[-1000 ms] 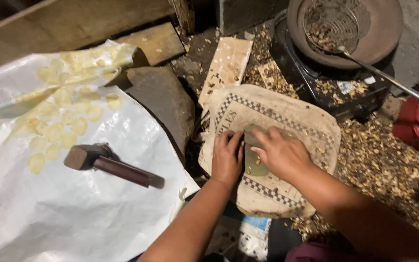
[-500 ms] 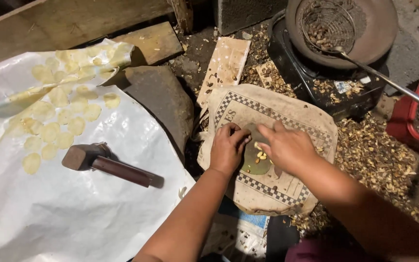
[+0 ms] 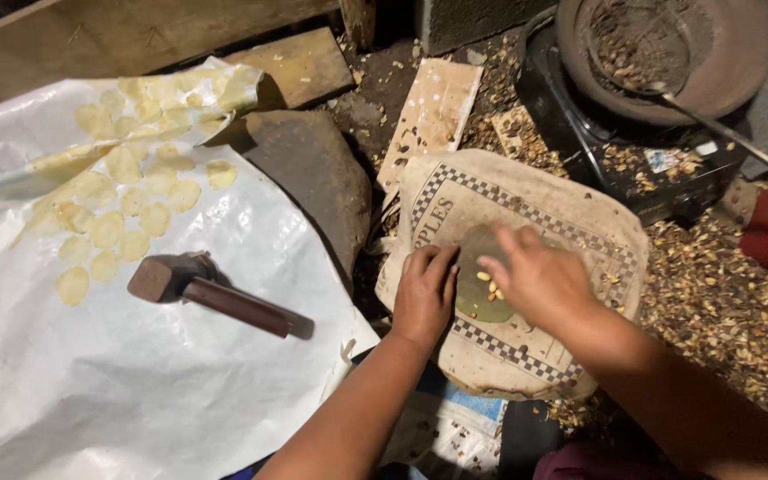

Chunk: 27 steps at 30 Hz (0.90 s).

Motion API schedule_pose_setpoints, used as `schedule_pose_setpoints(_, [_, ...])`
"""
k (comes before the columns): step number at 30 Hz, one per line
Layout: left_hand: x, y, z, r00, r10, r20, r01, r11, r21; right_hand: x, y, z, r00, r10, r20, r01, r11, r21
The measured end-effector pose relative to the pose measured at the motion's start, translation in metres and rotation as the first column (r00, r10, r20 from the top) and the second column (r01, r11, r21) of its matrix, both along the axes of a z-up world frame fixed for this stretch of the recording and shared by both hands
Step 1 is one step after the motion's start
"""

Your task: Cracking roasted beans with a stone and flattening small dough discs with a wooden mallet

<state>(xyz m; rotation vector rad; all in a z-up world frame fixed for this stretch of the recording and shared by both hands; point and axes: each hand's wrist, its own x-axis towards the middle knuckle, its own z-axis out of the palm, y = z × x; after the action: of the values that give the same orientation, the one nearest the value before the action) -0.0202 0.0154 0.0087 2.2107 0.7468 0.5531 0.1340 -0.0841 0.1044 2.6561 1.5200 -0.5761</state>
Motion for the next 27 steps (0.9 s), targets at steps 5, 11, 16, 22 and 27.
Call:
schedule_pose_setpoints(5, [0.008, 0.007, -0.015, 0.997, -0.049, 0.054, 0.043, 0.993, 0.111, 0.005, 0.000, -0.011, 0.933, -0.328, -0.147, 0.307, 0.940, -0.148])
schedule_pose_setpoints(11, [0.020, 0.010, -0.017, 0.999, 0.034, 0.037, -0.035, 0.998, 0.047, -0.001, 0.019, 0.002, 0.999, -0.040, 0.022, 0.044, 0.967, -0.250])
schedule_pose_setpoints(16, [0.038, 0.018, -0.020, 0.999, 0.033, -0.040, -0.032, 0.999, 0.034, 0.008, 0.016, 0.021, 0.999, -0.043, 0.010, 0.044, 0.976, -0.213])
schedule_pose_setpoints(22, [0.018, 0.009, 0.004, 0.997, 0.056, -0.044, -0.058, 0.997, -0.050, -0.003, 0.013, -0.003, 1.000, -0.011, -0.002, 0.011, 0.995, 0.097])
schedule_pose_setpoints(27, [0.012, 0.013, -0.002, 0.997, 0.070, 0.018, -0.069, 0.997, -0.029, 0.005, 0.025, 0.016, 0.991, -0.103, -0.083, 0.105, 0.994, 0.015])
